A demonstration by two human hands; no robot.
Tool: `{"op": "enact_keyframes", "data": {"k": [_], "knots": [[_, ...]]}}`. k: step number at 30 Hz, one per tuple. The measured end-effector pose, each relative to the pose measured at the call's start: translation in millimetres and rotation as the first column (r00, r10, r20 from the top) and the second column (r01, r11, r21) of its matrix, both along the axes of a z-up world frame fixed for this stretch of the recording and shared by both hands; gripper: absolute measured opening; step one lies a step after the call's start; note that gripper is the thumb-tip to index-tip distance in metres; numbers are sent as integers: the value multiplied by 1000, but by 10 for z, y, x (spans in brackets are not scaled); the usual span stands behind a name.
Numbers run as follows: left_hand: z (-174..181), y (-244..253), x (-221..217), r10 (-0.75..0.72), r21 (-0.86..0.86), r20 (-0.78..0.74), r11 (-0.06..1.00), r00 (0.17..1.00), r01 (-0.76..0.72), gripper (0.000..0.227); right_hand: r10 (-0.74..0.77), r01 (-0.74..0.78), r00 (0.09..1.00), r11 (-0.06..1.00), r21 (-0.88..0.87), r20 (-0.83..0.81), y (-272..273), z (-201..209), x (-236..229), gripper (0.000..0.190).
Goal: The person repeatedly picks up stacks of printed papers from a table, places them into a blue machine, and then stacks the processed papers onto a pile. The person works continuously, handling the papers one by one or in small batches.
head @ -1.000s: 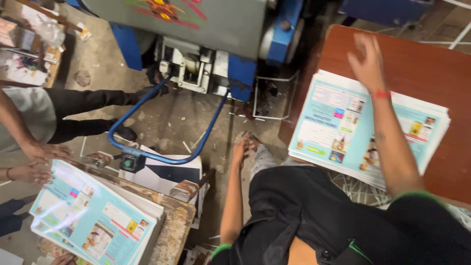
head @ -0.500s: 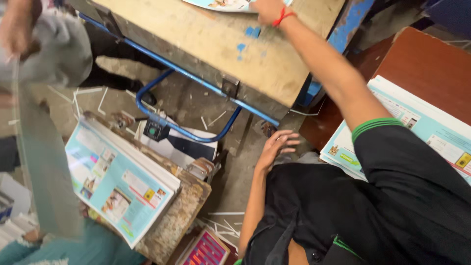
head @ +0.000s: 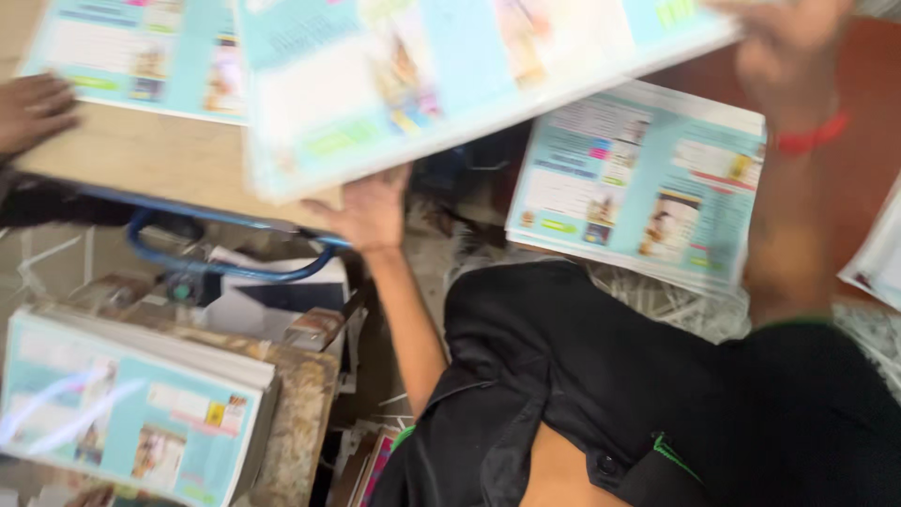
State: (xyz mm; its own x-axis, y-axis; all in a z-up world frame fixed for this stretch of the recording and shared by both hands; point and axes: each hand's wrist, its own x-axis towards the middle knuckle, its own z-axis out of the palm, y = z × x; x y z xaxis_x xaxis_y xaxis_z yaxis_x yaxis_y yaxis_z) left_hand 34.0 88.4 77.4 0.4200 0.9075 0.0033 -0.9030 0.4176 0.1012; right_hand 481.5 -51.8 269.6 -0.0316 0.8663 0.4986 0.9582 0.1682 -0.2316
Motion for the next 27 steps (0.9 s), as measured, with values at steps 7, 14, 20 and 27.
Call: {"op": "enact_keyframes", "data": {"k": [7,14,20,27], "knots": [[-1317,-609,949,-29,102,-966,869,256,483,42,-411,347,900,876,-334,-143,-2881,-1965,377,46],[-2547,-1150,1375,196,-156,-926,578,-322,801,47,-592,356,791,651,-671,-155,-3887,-3005,-48,69],[-2468,-1159,1292,518,-53,-670,681,-532,730,87,-865,682,372,500,-533,-336,-4048,-3408,248,44],[-2467,-1415,1716,247,-19,-948,583,-199,812,111,-994,709,87,113,-696,-73,-3434,-3364,100,104]]}}
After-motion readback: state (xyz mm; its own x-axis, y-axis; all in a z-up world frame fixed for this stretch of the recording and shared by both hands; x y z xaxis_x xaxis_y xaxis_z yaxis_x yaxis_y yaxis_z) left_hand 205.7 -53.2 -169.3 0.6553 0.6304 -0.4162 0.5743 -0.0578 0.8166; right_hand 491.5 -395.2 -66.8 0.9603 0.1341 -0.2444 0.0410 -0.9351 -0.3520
